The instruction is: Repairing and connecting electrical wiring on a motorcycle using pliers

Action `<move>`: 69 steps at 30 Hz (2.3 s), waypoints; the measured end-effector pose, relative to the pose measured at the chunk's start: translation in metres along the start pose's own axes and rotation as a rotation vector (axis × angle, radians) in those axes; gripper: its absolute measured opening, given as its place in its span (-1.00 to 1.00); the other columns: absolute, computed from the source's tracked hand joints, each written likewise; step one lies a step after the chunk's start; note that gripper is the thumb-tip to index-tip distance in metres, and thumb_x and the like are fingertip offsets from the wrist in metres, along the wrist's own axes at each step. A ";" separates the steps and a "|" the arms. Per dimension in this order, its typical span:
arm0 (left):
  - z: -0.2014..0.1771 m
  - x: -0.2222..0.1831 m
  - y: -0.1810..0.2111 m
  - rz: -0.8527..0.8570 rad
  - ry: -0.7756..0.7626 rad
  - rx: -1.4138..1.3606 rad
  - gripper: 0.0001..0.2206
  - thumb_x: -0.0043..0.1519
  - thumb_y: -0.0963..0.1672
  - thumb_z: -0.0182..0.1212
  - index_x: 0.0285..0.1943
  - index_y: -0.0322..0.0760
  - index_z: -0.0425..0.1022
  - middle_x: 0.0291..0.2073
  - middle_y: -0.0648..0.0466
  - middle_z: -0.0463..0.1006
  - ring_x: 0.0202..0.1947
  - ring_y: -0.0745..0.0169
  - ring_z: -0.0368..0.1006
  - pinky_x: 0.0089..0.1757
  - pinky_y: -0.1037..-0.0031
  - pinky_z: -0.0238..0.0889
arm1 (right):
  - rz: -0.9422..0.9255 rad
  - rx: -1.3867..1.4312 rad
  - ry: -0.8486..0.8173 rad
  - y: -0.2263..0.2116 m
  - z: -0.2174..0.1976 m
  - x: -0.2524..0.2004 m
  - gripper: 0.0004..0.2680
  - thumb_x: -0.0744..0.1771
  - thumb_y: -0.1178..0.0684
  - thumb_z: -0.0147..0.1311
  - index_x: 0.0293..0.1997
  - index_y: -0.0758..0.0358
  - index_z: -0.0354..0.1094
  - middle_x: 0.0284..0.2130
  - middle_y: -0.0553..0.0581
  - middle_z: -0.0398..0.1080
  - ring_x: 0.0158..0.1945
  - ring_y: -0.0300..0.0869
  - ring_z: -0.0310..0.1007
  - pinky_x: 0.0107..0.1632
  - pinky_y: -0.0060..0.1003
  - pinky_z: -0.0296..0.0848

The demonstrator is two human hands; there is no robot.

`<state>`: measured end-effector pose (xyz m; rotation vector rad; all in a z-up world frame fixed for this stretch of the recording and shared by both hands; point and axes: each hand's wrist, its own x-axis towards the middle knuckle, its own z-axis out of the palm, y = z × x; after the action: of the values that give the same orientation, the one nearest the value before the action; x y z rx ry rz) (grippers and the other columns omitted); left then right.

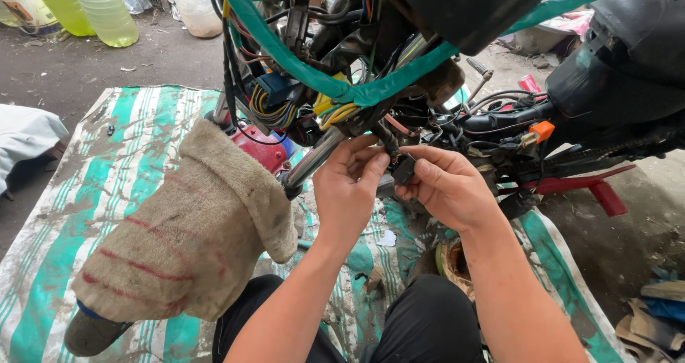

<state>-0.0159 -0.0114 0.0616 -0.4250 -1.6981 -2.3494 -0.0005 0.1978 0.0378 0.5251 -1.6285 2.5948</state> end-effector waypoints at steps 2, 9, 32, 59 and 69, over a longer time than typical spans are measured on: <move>0.001 -0.002 0.003 -0.008 -0.004 -0.010 -0.76 0.35 -0.20 0.40 0.18 -0.34 0.69 -0.15 -0.13 0.81 -0.16 0.15 0.77 -0.08 0.32 0.67 | -0.004 -0.011 0.007 -0.001 0.000 -0.001 -0.72 0.46 0.23 0.05 0.34 0.60 0.41 -0.13 0.61 0.61 -0.17 0.16 0.74 -0.12 -0.05 0.74; 0.001 -0.007 0.005 -0.037 -0.042 -0.083 -0.76 0.47 -0.17 0.20 0.24 -0.39 0.65 -0.05 -0.18 0.79 -0.04 0.14 0.73 0.00 0.32 0.65 | -0.021 -0.059 0.039 -0.007 0.003 -0.001 -0.73 0.46 0.22 0.08 0.31 0.59 0.41 -0.16 0.58 0.61 -0.21 0.14 0.74 -0.15 -0.06 0.76; 0.000 -0.027 0.012 0.096 -0.084 0.047 -0.75 0.49 -0.15 0.18 0.23 -0.34 0.68 0.07 -0.22 0.76 0.13 -0.18 0.71 0.11 0.08 0.60 | -0.114 -0.247 0.045 -0.035 0.021 -0.010 -0.58 0.49 -0.06 0.00 0.45 0.52 0.28 -0.14 0.40 0.62 -0.13 0.02 0.74 -0.12 -0.12 0.76; 0.020 -0.014 -0.016 -0.203 -0.111 -0.206 -0.39 0.09 -0.17 0.69 0.34 -0.52 0.59 -0.04 -0.19 0.77 -0.08 0.09 0.74 0.02 0.24 0.67 | -0.227 -0.211 0.412 0.005 0.024 -0.017 -0.73 0.36 0.39 0.19 0.22 0.63 0.46 -0.32 0.37 0.55 -0.22 0.05 0.74 -0.09 0.03 0.81; 0.017 -0.019 -0.016 0.186 -0.007 0.323 -0.50 0.11 -0.04 0.71 0.19 -0.34 0.72 -0.09 -0.09 0.77 -0.27 0.07 0.68 -0.26 0.27 0.66 | -0.165 0.004 0.262 0.012 0.004 -0.015 -0.75 0.40 0.42 0.10 0.25 0.65 0.44 -0.27 0.45 0.61 -0.21 0.05 0.74 -0.03 -0.04 0.79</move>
<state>-0.0016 0.0096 0.0460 -0.5057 -1.9059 -1.9039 0.0119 0.1908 0.0243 0.2900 -1.4328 2.4276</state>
